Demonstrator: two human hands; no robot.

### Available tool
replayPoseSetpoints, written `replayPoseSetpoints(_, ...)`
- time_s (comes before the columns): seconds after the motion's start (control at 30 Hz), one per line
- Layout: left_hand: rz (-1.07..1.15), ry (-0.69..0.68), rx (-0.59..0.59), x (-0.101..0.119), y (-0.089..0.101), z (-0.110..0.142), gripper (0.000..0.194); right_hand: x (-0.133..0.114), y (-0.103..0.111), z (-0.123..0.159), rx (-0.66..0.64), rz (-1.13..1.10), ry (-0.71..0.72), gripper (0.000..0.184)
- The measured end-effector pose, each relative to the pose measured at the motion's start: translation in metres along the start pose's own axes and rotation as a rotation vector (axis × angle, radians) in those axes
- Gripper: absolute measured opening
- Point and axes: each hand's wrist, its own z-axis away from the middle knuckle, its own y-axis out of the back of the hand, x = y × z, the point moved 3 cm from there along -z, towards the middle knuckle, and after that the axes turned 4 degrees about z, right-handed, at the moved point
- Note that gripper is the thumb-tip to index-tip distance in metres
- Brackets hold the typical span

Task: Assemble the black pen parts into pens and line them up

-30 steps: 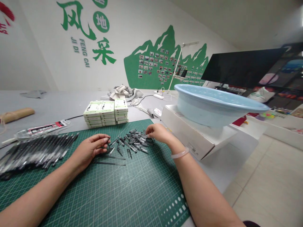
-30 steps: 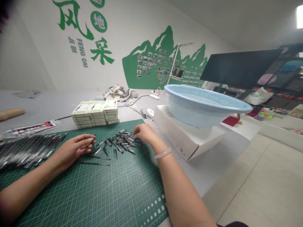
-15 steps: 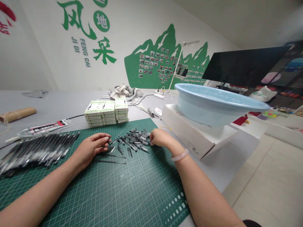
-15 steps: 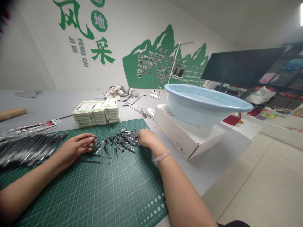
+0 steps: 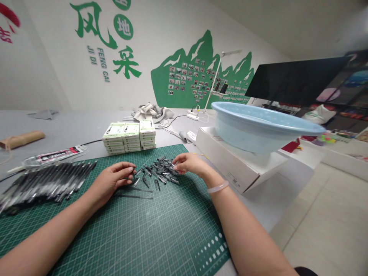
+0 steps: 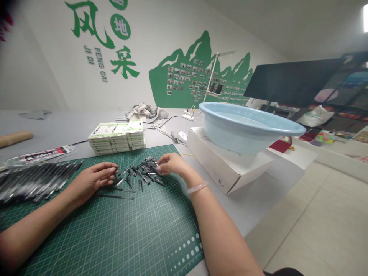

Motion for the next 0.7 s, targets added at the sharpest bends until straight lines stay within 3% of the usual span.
replayPoseSetpoints(0.13, -0.109, -0.038, 0.003, 0.003, -0.005, 0.002, 0.034, 0.003, -0.017, -0.012, 0.115, -0.025, 0.065, 0.018)
replayPoseSetpoints(0.2, -0.231, -0.093, -0.023, 0.006, -0.01, 0.006, 0.032, 0.0, -0.015, -0.011, 0.148, 0.092, 0.121, 0.015)
replayPoseSetpoints(0.33, -0.513, -0.2, -0.148, 0.01, -0.028, 0.016, 0.027, -0.007, -0.006, -0.001, 0.022, 0.546, 0.202, 0.012)
replayPoseSetpoints(0.43, -0.566, -0.185, -0.248, 0.007, -0.041, 0.022, 0.024, -0.007, -0.004, 0.004, -0.03, 0.748, 0.199, 0.018)
replayPoseSetpoints(0.57, -0.56, -0.147, -0.328, 0.001, -0.048, 0.025, 0.022, -0.004, -0.003, 0.003, 0.029, 0.751, 0.209, 0.029)
replayPoseSetpoints(0.7, -0.538, -0.138, -0.335, -0.002, -0.046, 0.023, 0.022, -0.001, 0.005, 0.001, 0.062, 0.715, 0.169, 0.029)
